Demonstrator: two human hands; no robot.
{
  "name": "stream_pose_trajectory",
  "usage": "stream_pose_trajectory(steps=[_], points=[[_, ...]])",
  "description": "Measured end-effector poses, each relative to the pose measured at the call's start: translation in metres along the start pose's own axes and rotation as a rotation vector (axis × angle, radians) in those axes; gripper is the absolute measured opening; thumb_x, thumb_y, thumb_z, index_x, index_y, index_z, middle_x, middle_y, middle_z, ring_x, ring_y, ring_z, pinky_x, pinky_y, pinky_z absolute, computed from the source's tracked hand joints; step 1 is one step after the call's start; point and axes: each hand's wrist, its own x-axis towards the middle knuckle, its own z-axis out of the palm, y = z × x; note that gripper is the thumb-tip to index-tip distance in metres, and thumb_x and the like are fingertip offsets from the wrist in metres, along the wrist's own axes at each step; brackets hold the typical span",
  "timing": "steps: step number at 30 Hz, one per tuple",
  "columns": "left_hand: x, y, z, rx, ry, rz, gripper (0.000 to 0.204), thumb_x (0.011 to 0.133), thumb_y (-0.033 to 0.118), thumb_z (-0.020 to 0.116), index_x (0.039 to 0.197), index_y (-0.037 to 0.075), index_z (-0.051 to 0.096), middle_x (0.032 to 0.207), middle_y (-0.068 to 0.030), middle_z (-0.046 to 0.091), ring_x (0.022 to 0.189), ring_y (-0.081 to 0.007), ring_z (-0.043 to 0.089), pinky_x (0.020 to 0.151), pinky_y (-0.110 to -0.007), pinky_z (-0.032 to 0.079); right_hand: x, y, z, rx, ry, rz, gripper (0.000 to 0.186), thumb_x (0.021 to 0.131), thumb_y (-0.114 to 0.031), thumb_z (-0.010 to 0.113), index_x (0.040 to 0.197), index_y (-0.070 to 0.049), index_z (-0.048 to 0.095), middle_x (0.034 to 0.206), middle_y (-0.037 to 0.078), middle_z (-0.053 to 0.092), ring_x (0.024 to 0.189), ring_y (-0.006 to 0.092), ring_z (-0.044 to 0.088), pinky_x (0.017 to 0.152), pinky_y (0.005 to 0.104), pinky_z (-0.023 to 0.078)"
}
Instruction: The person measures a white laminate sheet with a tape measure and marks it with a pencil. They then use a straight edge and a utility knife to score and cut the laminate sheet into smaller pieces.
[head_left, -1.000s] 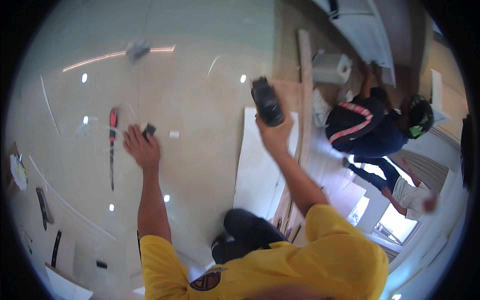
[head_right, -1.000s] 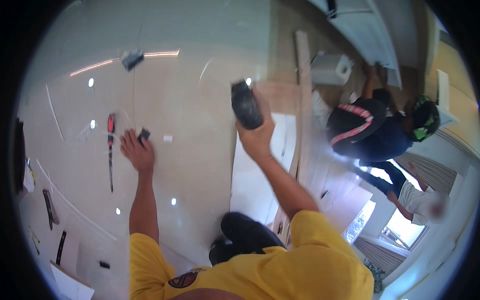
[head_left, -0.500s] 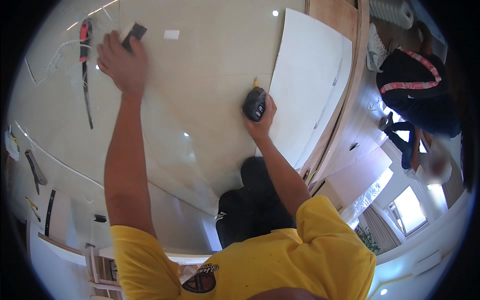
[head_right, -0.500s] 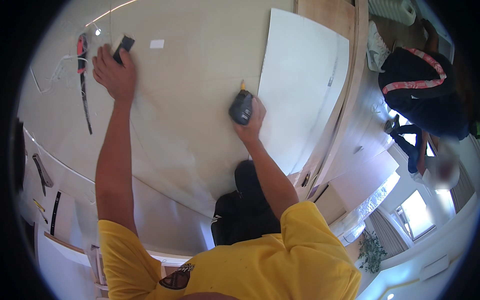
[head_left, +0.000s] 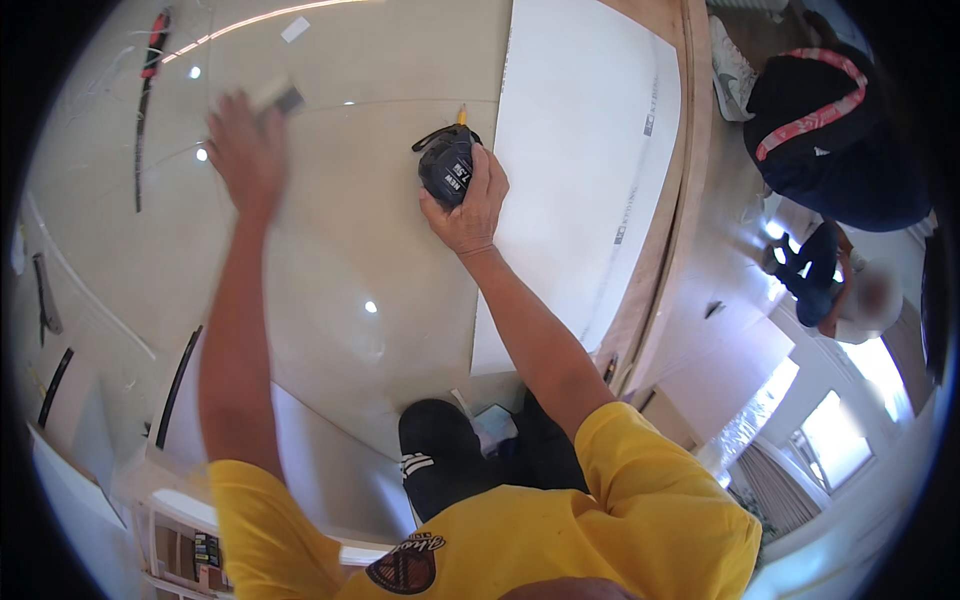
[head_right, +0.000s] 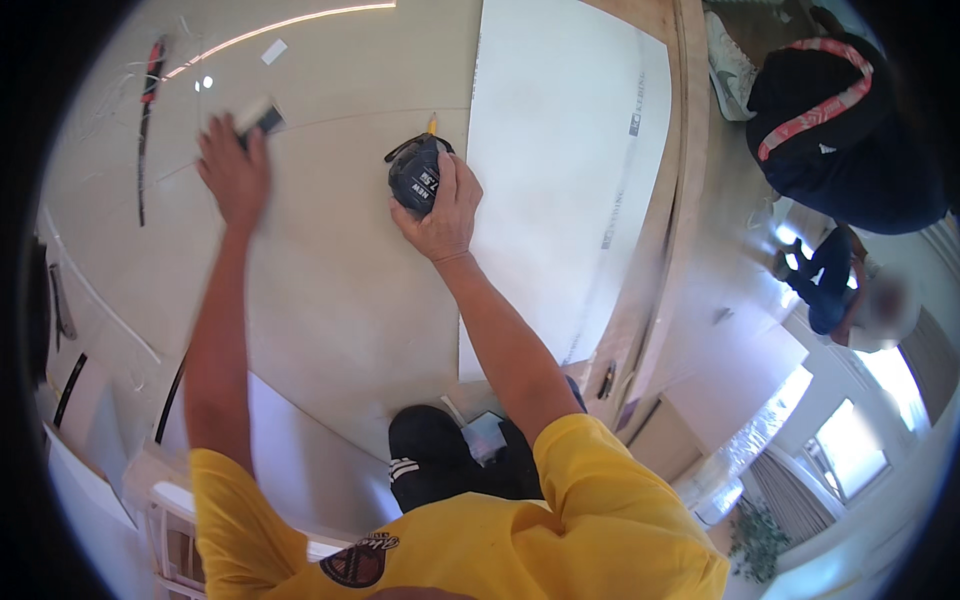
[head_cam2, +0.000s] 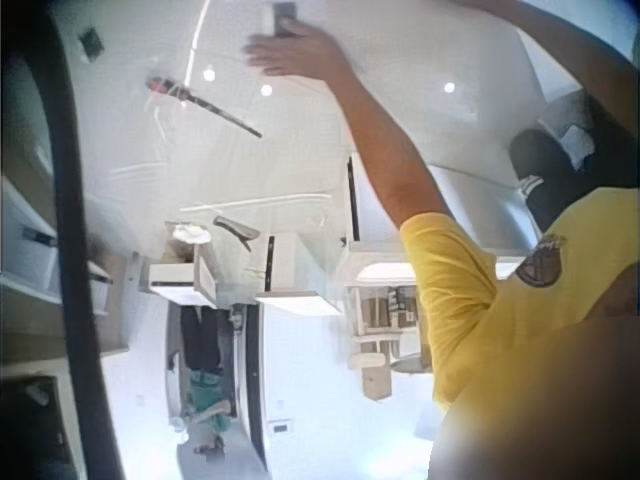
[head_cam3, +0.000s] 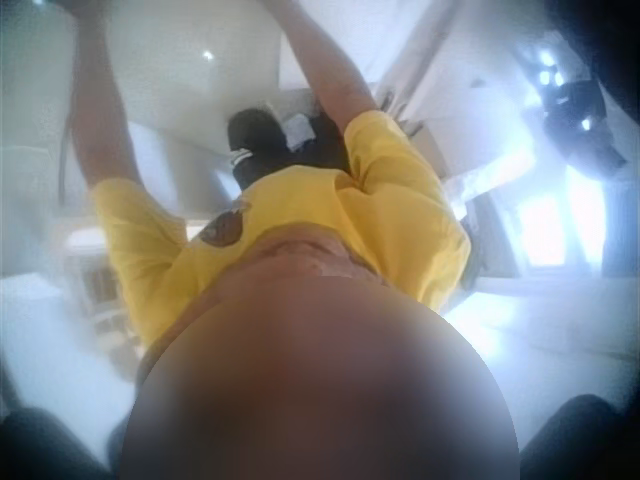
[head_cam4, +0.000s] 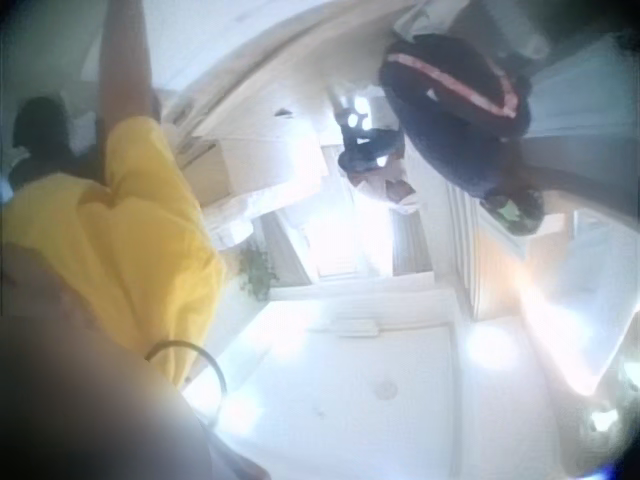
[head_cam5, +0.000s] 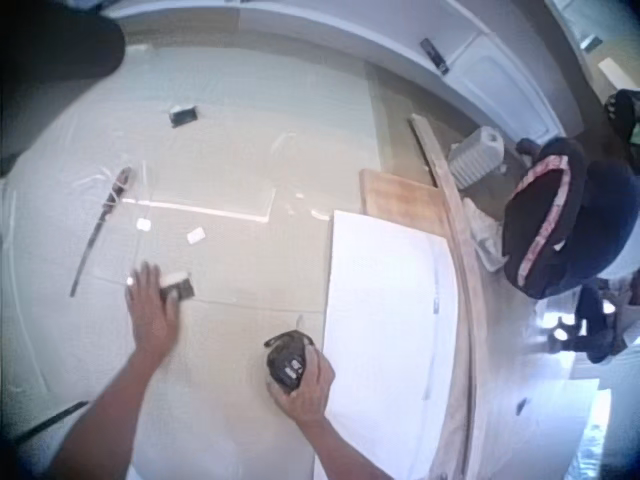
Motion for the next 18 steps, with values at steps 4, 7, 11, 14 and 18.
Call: stream_pose_trajectory(steps=[4,7,11,14,18], points=[[-0.156,0.051,-0.032,-0.108,-0.217,-0.129,0.066,0.103,0.04,0.054,0.157,0.005,0.037,0.166,-0.0202,0.028,0.155,-0.0432,0.02,0.123,-0.061,0.016,-0.003,-0.001,-0.006,0.062,0.028,0.043,0.095,0.068,-0.037,0.089,0.145,-0.005,0.044,0.137,0.019,0.051,0.127,0.0392,0.048,0.107,0.0513,0.038],[-0.259,0.092,-0.09,-0.513,-0.519,-0.321,0.063,0.098,0.033,0.066,0.147,-0.002,0.05,0.154,-0.0255,0.046,0.147,-0.0413,0.04,0.119,-0.046,0.034,0.011,-0.015,-0.029,0.098,-0.022,0.098,0.088,0.067,-0.037,0.091,0.139,-0.007,0.05,0.129,0.015,0.058,0.122,0.0385,0.051,0.106,0.051,0.04],[-0.394,0.152,-0.185,-1.094,-0.601,-0.838,0.046,0.099,0.028,0.065,0.13,-0.006,0.063,0.116,-0.0175,0.073,0.114,-0.0223,0.069,0.097,-0.033,0.053,0.007,-0.027,-0.108,0.522,-0.25,0.307,0.082,0.072,-0.037,0.091,0.137,-0.004,0.053,0.128,0.019,0.062,0.12,0.0328,0.058,0.103,0.0439,0.046],[-0.474,0.185,-0.231,-1.061,-0.587,-0.735,0.047,0.1,0.022,0.066,0.138,-0.005,0.058,0.118,-0.0148,0.072,0.112,-0.0196,0.068,0.097,-0.031,0.052,-0.056,-0.025,-0.195,0.813,-0.343,0.249,0.084,0.079,-0.034,0.087,0.146,-0.002,0.047,0.132,0.016,0.061,0.121,0.0263,0.059,0.102,0.0392,0.048],[-0.535,0.208,-0.28,-1.238,-0.728,-0.766,0.055,0.105,0.038,0.058,0.143,-0.002,0.054,0.128,-0.0149,0.067,0.115,-0.0232,0.066,0.097,-0.035,0.053,-0.21,-0.031,-0.32,1.397,-0.727,0.589,0.088,0.087,-0.025,0.076,0.16,-0.005,0.031,0.14,0.015,0.054,0.116,0.0231,0.057,0.097,0.0368,0.05]])
